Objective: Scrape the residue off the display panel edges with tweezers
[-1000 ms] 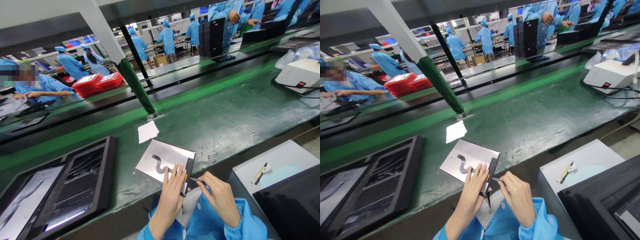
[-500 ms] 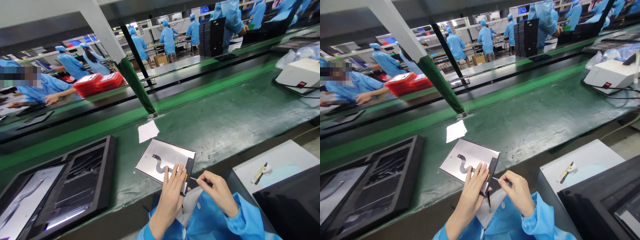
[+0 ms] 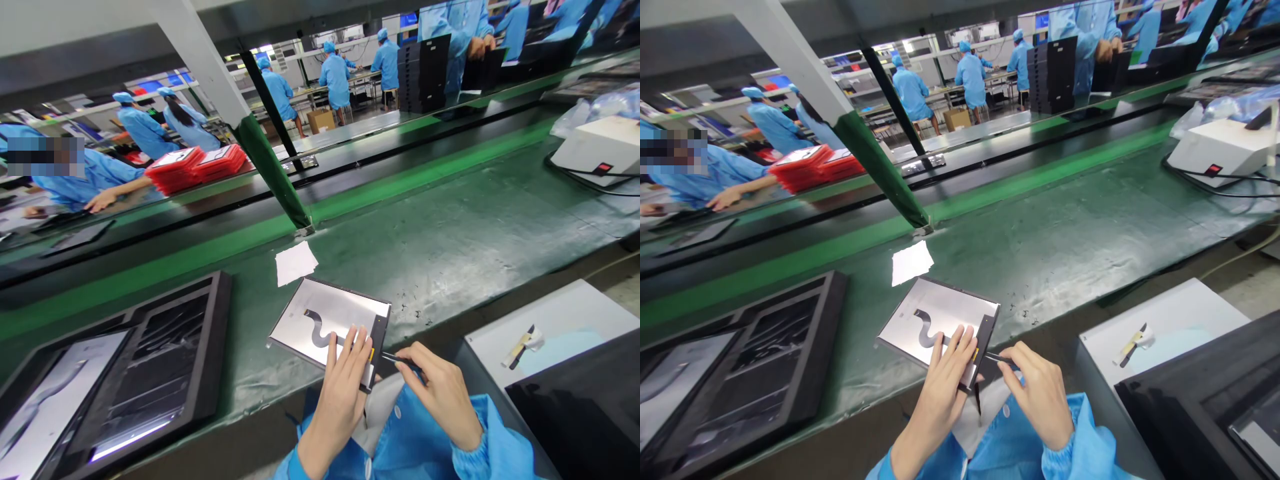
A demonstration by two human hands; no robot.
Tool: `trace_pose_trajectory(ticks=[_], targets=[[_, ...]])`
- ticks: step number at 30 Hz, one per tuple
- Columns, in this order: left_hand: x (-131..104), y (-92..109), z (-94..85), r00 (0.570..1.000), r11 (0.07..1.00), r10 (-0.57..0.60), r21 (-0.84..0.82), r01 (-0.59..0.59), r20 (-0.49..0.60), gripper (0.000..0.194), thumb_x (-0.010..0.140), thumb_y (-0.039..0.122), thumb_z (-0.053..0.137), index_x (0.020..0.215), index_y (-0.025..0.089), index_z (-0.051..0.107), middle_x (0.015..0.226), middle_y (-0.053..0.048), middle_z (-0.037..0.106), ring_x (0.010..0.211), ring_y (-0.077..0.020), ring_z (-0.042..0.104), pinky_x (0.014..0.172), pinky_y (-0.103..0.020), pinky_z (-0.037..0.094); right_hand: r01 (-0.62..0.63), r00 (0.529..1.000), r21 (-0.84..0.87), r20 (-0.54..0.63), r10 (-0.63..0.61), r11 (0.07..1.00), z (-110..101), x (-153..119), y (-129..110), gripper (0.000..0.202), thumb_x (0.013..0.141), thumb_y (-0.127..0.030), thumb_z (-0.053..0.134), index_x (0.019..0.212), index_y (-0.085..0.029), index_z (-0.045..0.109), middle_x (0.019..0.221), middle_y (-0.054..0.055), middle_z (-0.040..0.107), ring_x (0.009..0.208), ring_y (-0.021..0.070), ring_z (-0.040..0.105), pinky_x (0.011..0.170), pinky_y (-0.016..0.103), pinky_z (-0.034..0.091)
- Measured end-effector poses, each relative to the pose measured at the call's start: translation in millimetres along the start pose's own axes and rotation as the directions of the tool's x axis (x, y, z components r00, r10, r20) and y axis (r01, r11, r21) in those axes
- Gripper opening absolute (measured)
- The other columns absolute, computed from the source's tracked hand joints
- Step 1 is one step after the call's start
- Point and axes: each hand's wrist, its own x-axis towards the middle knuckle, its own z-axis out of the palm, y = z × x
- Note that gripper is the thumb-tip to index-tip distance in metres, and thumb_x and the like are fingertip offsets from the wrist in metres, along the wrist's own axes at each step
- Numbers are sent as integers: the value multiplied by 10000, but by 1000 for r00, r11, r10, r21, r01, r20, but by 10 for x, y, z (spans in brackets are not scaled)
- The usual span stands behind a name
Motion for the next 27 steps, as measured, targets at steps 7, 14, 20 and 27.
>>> trace_pose_trajectory(ticks=[7,14,20,27], targets=[[-18,-2,9,1000,1000,-3,-2,3,14,724,941,-11,409,1595,130,134,1535,-179,454,1500,-301,273,1193,-623,244,53,998,-48,-24,-54,997,17,6,-28,348,1065,-375,379,900,-225,647,783,6,696,691,146,706,595,228,486],[-9,-4,11,1000,1000,-2,-6,2,10,688,971,29,414,1594,132,140,1522,-183,471,1496,-302,285,1190,-626,246,70,997,-72,-13,-71,995,21,12,-25,364,1071,-371,366,895,-222,648,781,12,698,704,147,711,608,227,499],[-1,3,4,1000,1000,3,-9,-3,2,686,966,17,400,1594,129,146,1524,-183,468,1497,-300,282,1192,-621,246,72,997,-99,-3,-73,993,24,8,-26,394,1074,-349,348,866,-223,657,773,17,684,694,143,700,606,218,487],[5,2,0,1000,1000,12,-5,-12,0,680,966,20,409,1591,115,158,1524,-192,465,1497,-303,282,1196,-615,239,-6,1000,-9,25,6,1000,50,7,-35,387,1059,-357,368,828,-230,651,754,8,678,659,139,679,596,217,469]])
